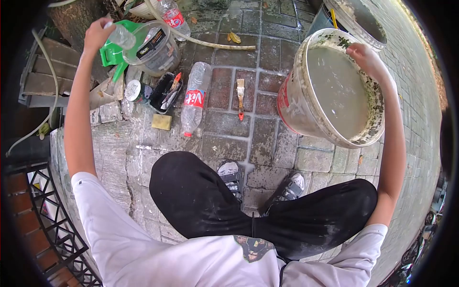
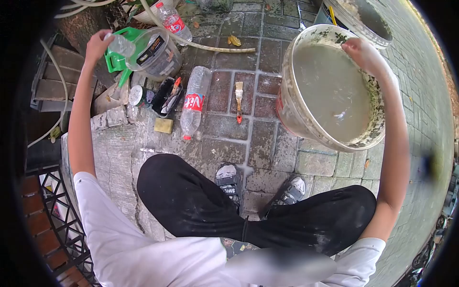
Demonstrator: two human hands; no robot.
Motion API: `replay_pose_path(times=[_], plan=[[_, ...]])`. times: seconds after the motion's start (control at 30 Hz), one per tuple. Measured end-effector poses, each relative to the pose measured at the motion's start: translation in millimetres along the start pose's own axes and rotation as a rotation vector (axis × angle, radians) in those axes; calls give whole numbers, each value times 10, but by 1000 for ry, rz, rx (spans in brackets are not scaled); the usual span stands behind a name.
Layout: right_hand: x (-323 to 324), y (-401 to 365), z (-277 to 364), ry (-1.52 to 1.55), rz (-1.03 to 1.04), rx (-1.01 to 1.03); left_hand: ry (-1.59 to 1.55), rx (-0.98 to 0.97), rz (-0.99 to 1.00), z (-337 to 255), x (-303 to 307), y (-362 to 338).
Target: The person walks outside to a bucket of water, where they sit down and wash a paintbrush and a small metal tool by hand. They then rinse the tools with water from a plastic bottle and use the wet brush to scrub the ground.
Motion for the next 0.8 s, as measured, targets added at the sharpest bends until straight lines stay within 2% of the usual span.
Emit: replay_pose_path(times=[0.1,0.13,0.23,0.27,0.33,0.37,0.4,0.43,0.47,0.5,0.6,0.7,0.8], plan=[[247,45,533,44,-15,58,-17,-151,-73,-571,393,-160],[257,85,756,206,7,176,-22,-212,-93,-755,482,-206],[132,165,1568,584,-19,426,-153,-306,49,-1302,605,-349],[155,97,2040,617,50,412,-197,-359,68,-1544,621,-441],[-40,25,2477,458,-84,573,-343,-230,221,-2138,684,-777],[-248,81,2633,331,-77,506,-414,-164,299,-2333,682,-875],[-575,203,2753,369,-239,379,-451,-263,276,-2442,615,-888],[-691,235,2837,428,-55,315,-487,-361,255,-2496,453,-921],[-832,277,2887,526,-166,304,-523,-460,232,-2572,340,-955],[-991,309,2879,622,-275,293,-527,-481,192,-2672,313,-1041],[-1166,199,2732,846,-177,202,-473,-549,97,-2901,223,-1307],[-1422,-2,2616,940,-224,212,-331,-622,87,-2899,5,-1392],[-1712,-129,2536,925,-397,156,-317,-645,114,-2976,-258,-1495]])
Point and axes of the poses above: each hand's wrist, its own y-axis towards the middle knuckle, its own x-axis out of the back of the hand, z = x × y, the point moved 5 cm from there along y, towards the middle knuckle, and after that the axes turned 1 degree about z, right-handed, at the moved point
